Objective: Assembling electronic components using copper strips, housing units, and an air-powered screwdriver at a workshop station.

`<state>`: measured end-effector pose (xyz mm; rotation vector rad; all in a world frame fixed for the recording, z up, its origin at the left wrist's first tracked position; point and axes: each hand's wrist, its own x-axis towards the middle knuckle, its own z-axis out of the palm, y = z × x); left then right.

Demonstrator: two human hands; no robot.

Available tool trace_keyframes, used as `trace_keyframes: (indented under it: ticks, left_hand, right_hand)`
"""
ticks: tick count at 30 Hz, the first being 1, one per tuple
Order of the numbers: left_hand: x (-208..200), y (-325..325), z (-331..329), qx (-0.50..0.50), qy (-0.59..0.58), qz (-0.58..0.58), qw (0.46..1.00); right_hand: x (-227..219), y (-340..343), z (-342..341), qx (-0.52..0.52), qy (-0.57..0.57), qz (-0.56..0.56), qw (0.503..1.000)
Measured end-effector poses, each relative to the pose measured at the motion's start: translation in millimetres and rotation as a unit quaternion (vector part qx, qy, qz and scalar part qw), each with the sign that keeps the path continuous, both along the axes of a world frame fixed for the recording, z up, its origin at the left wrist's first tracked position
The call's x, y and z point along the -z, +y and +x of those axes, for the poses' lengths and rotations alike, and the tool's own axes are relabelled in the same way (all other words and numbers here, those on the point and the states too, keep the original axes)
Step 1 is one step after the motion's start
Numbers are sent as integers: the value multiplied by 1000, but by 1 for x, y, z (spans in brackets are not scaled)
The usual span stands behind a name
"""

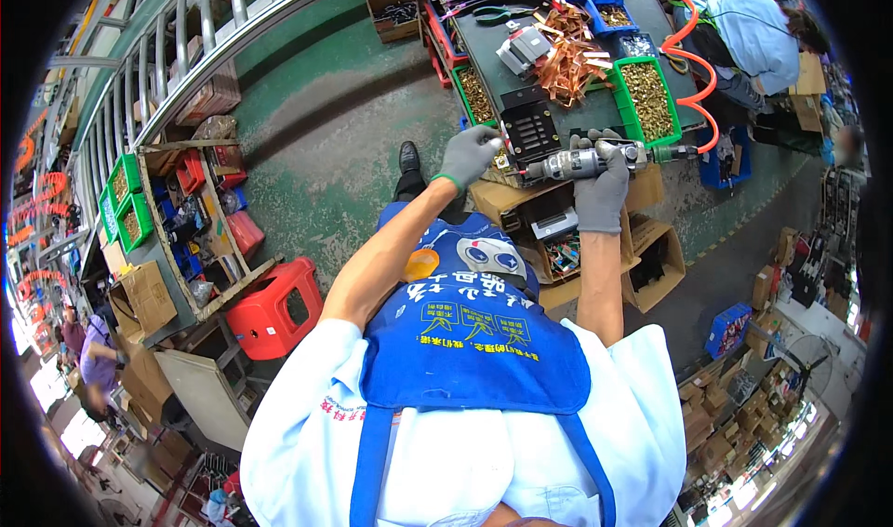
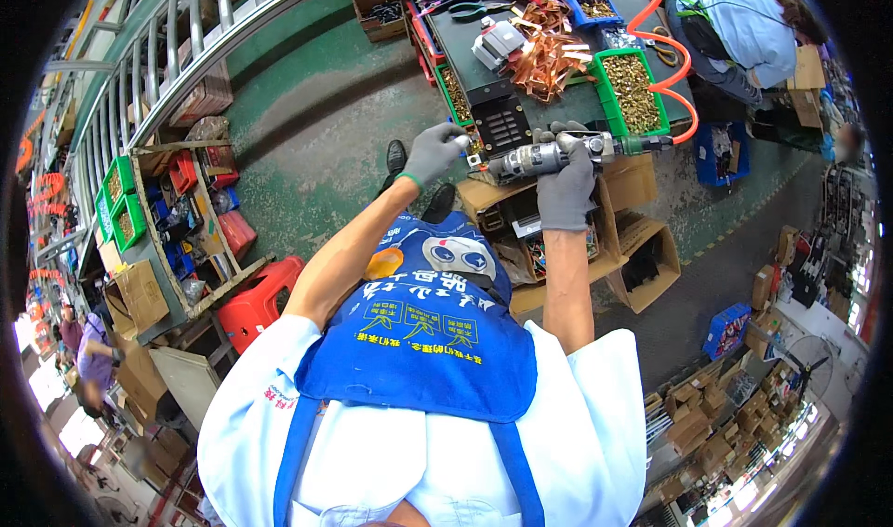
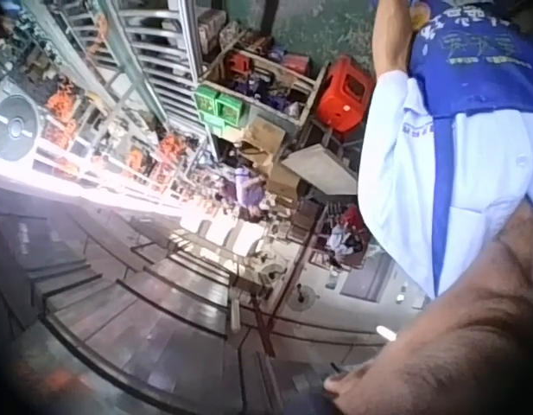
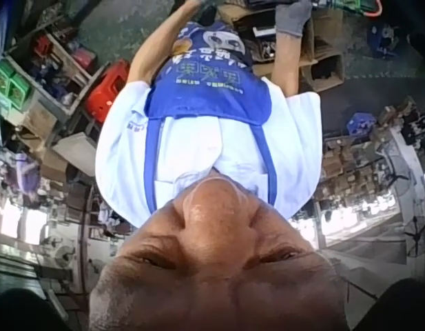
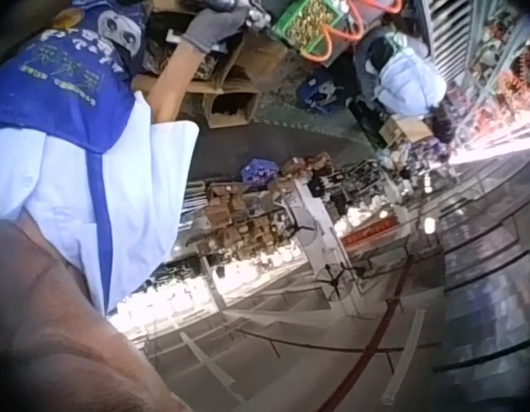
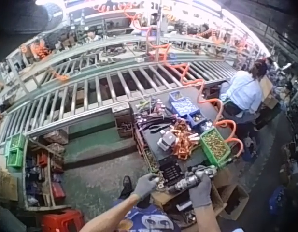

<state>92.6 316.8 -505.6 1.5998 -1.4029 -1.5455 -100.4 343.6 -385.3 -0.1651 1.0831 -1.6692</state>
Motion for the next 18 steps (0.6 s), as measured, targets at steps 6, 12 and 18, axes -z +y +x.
trace_keyframes:
  ticks: [6,12,18]
  left_hand:
    - [32,-29,-42,-30,-124,20,992]
    - [62,-33,-39,-106,123,146,976]
    - [43,-14,-12,-58,108,145,982]
  right_hand:
    - [-11,24,-10,38,54,-3,998]
    - [-10,32,-19,47,50,-6,998]
    - [-1,23,-21,53,41,-13,998]
